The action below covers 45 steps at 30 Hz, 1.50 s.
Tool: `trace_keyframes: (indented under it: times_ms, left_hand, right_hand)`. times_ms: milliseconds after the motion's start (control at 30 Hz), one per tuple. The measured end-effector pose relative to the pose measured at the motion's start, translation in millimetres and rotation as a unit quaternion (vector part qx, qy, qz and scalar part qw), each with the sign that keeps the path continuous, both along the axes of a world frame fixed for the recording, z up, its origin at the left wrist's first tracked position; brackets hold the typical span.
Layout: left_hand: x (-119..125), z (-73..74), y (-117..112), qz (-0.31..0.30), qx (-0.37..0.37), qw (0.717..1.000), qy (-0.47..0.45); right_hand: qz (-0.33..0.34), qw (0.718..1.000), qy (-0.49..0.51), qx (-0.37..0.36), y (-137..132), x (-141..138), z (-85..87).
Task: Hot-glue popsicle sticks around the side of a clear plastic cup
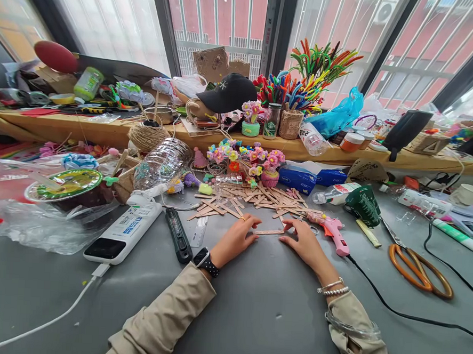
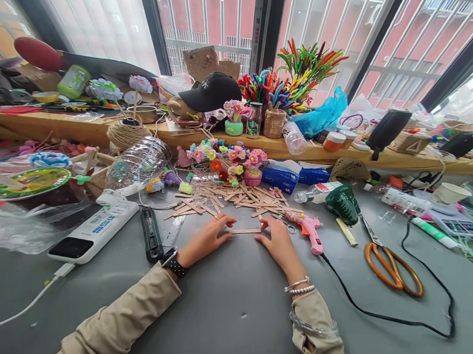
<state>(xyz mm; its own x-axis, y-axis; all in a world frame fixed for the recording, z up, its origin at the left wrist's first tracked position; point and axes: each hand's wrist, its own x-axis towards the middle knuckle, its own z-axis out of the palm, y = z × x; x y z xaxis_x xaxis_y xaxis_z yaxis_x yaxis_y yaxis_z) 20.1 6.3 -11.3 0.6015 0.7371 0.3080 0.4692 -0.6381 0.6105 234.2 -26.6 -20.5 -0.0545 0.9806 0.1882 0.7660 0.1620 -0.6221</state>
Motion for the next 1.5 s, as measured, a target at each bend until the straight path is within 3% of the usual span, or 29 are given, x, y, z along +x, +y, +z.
trace_keyframes:
  times_ms: [67, 200, 367, 633, 867, 1200, 1500]
  left_hand:
    - [-3.1, -0.4, 0.7, 0.024, 0.016, 0.999, -0.017]
    - [-11.2, -4.6, 6.6, 0.13, 0.012, 0.99, -0.043]
    - [-16.5, -7.8, 10.4, 0.161, -0.006, 0.986, -0.045]
    - [-14.7, -10.8, 6.5, 0.12, -0.009, 0.992, -0.042]
    - [-14.8, -7.3, 6.1, 0.125, -0.01, 0.992, -0.028]
    - [-12.7, -3.2, 3.3, 0.122, 0.005, 0.992, 0.019]
    - [-7.5, -0.9, 3.1, 0.05, 0.025, 0.995, 0.078]
  right_hand:
    - [-0.006, 1.0, -0.016, 0.004, -1.2, 0.7, 1.9]
    - [-0.017, 1.0, -0.024, -0.006, -2.0, 1.5, 2.3]
    - [-0.014, 1.0, -0.015, -0.004, 0.0, 1.2, -0.1]
    - [0.01, 1.0, -0.01, -0.021, 8.1, 5.9, 1.2]
    - [0.047, 0.998, -0.006, -0.03, 13.9, 9.0, 2.7]
    - [0.042, 0.999, -0.007, -0.031, 15.6, 8.7, 1.0]
    - [0.039, 0.999, -0.01, -0.017, 15.0, 7.3, 0.5]
